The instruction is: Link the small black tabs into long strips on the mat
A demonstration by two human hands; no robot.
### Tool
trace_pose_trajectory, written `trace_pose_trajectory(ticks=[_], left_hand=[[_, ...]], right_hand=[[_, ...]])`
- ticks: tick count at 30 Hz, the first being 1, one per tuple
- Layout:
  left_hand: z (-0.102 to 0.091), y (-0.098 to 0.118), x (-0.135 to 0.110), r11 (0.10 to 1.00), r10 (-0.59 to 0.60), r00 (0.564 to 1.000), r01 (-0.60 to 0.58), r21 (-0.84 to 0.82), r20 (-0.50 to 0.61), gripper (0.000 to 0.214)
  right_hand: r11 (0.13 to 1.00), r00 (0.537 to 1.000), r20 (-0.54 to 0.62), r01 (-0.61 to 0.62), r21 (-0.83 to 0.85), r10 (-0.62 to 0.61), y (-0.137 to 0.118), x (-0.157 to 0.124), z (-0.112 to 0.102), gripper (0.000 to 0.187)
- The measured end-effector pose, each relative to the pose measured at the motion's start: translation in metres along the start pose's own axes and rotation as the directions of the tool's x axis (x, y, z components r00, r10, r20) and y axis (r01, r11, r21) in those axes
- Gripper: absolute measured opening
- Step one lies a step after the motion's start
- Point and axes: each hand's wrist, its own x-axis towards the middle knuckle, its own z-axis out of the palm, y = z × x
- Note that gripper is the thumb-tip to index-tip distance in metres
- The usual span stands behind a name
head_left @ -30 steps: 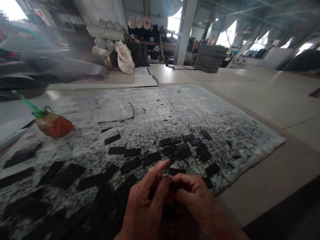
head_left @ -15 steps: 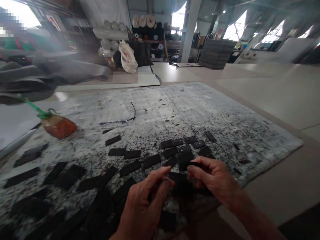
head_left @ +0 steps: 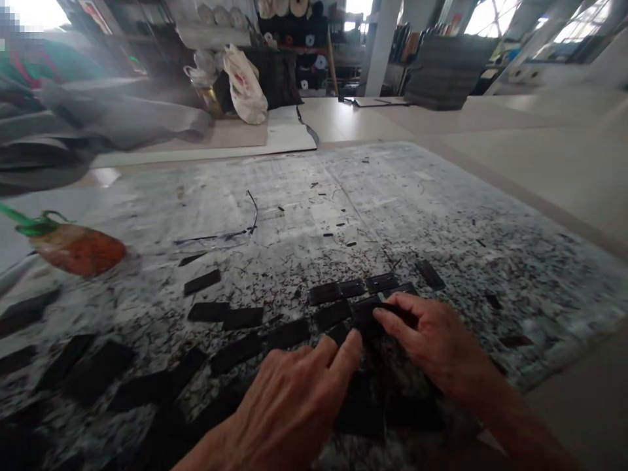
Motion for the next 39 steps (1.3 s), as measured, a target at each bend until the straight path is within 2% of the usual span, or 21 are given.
trace_pose_trajectory(ticks=[2, 4, 7, 11, 16, 19, 24, 30, 33, 39], left_hand=[[0.001, -0.002, 0.004, 0.998, 0.021, 0.997, -0.025, 0.058, 0.068, 0.063], [0.006, -0.004, 0.006, 0.995, 0.046, 0.996, -0.052, 0.089, 0.074, 0.064], [0.017, -0.011, 0.007, 0.991, 0.09, 0.991, -0.1, 0.093, 0.102, 0.067], [0.028, -0.018, 0.01, 0.992, 0.091, 0.984, -0.103, 0.073, 0.151, 0.074], [0.028, -0.019, 0.016, 0.991, 0.105, 0.972, -0.12, 0.06, 0.21, 0.072], [0.028, -0.018, 0.019, 0.993, 0.092, 0.974, -0.104, 0.051, 0.209, 0.072], [0.028, -0.018, 0.023, 0.997, 0.057, 0.967, -0.071, 0.045, 0.247, 0.072], [0.027, -0.017, 0.027, 0.996, 0.037, 0.957, -0.058, 0.064, 0.288, 0.074], [0.027, -0.018, 0.026, 0.997, 0.049, 0.96, -0.064, 0.045, 0.276, 0.074], [0.031, -0.021, 0.026, 0.997, 0.057, 0.964, -0.069, 0.035, 0.258, 0.074]], right_hand=[[1.0, 1.0, 0.012, -0.013, -0.02, 0.014, 0.001, 0.002, 0.002, 0.025], [0.999, 1.0, 0.012, -0.026, -0.028, 0.027, 0.001, 0.003, 0.003, 0.024], [0.999, 0.998, 0.026, -0.048, -0.023, 0.049, 0.0, 0.004, 0.005, 0.024], [0.996, 0.997, 0.026, -0.076, -0.051, 0.077, -0.001, 0.005, 0.008, 0.025], [0.993, 0.999, -0.002, -0.037, -0.114, 0.037, 0.001, 0.005, 0.011, 0.024], [0.99, 1.0, -0.028, -0.018, -0.141, 0.014, 0.003, 0.005, 0.013, 0.023], [0.986, 0.999, -0.022, -0.04, -0.159, 0.037, 0.002, 0.005, 0.015, 0.022], [0.998, 0.998, -0.065, 0.007, -0.063, -0.011, 0.001, 0.005, 0.011, 0.019], [0.999, 0.994, -0.103, 0.026, -0.036, -0.03, 0.001, 0.006, 0.007, 0.019], [0.985, 0.981, -0.171, 0.064, -0.16, -0.092, 0.004, 0.008, 0.008, 0.015]])
